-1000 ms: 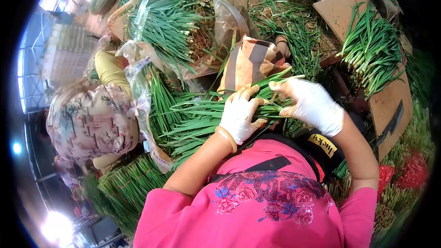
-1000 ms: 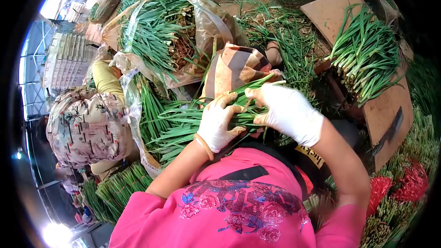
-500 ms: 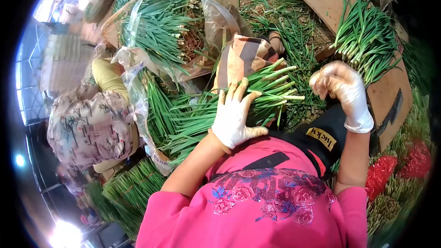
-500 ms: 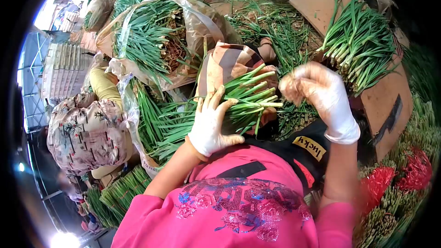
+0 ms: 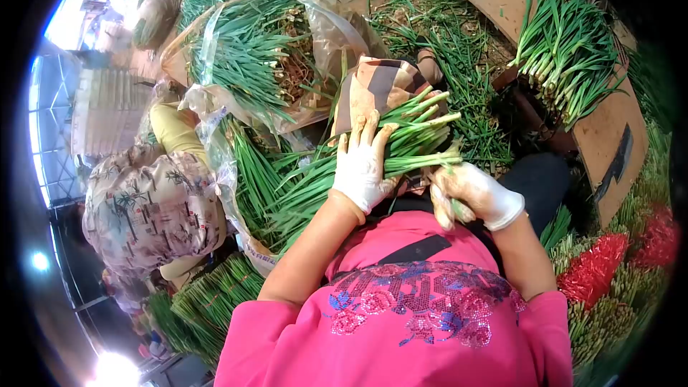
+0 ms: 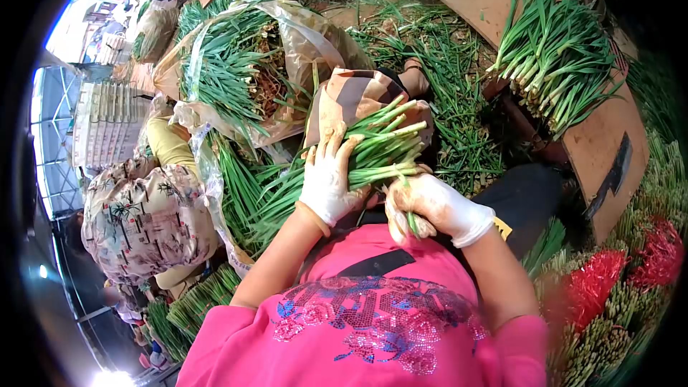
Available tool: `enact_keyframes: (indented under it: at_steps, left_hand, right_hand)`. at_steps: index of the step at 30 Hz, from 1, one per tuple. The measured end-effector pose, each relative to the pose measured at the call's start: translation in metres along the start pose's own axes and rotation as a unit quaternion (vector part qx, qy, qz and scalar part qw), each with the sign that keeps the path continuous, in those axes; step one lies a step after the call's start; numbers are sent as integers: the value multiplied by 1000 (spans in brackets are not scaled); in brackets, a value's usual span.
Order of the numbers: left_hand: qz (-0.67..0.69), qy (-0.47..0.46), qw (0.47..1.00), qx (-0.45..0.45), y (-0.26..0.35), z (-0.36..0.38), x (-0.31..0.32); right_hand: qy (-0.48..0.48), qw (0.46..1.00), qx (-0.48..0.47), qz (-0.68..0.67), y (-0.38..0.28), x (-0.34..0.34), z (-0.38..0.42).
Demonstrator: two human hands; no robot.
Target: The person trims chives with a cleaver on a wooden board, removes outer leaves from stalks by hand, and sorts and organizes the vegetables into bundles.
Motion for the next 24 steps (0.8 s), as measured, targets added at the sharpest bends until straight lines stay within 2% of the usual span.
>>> enact_keyframes:
  at_steps: [1, 3, 4, 6, 7, 8, 9, 10, 11, 12, 13, 15, 16, 17, 19, 21, 23, 24]
  left_hand:
    - [2, -5, 1000, -4, 0, 0, 1]
    - [3, -7, 1000, -11, -1, -3, 0]
    - [4, 7, 1000, -8, -1, -2, 2]
    - [18, -5, 1000, -19, 0, 0, -2]
    - [24, -11, 999, -19, 2, -2, -3]
    - [20, -2, 1000, -17, -1, -2, -1]
    - [22, 1, 1000, -16, 1, -3, -2]
    - [24, 3, 1000, -17, 1, -3, -2]
    - [26, 3, 999, -21, 2, -1, -2]
    - [32, -7, 999, -29, 5, 2, -5]
    - [24, -16, 999, -24, 9, 5, -5]
    - [8, -26, 1000, -16, 13, 11, -8]
    - [30, -37, 999, -25, 8, 11, -8]
    - [51, -6, 998, -25, -1, 12, -6]
    - [134, 42, 990, -9, -18, 11, 0]
    - [138, 57, 989, -4, -18, 7, -6]
    - [141, 70, 987, -18, -16, 6, -12]
    - [163, 65, 984, -22, -16, 3, -15]
  right_hand:
    - [23, 998, 39, -53, -17, 12, 16]
    - [-47, 978, -164, -116, -36, -13, 47]
    - [-95, 945, -275, -150, -52, -22, 63]
    - [69, 970, -229, -42, -63, -37, 60]
    - [239, 963, -116, 49, -60, -43, 62]
    - [263, 951, -2, 162, -47, -52, 43]
    - [273, 938, -13, 215, -17, -68, 24]
    - [272, 932, 56, 235, -3, -68, 10]
    - [267, 892, 53, 362, 12, -71, -6]
    - [276, 829, -70, 481, 15, -66, -20]
    - [294, 810, -42, 506, 28, -69, -29]
    - [243, 911, -6, 334, 43, -63, -48]
    - [200, 943, 41, 264, 45, -57, -47]
    - [158, 963, 75, 207, 39, -49, -46]
    - [60, 982, 45, 174, 32, -33, -43]
    - [45, 990, 54, 119, 4, -21, -29]
    - [30, 995, 10, 95, -35, -7, -9]
    - [56, 996, -40, 49, -55, -3, 6]
Point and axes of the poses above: each hand's wrist, its own z-axis away from the middle knuckle, its own x-axis out of the palm, y = z × x, the point moved 6 cm from there along -z, towards the middle knuckle, and after that the axes turned 2 degrees about -y, right-handed, at the moved point
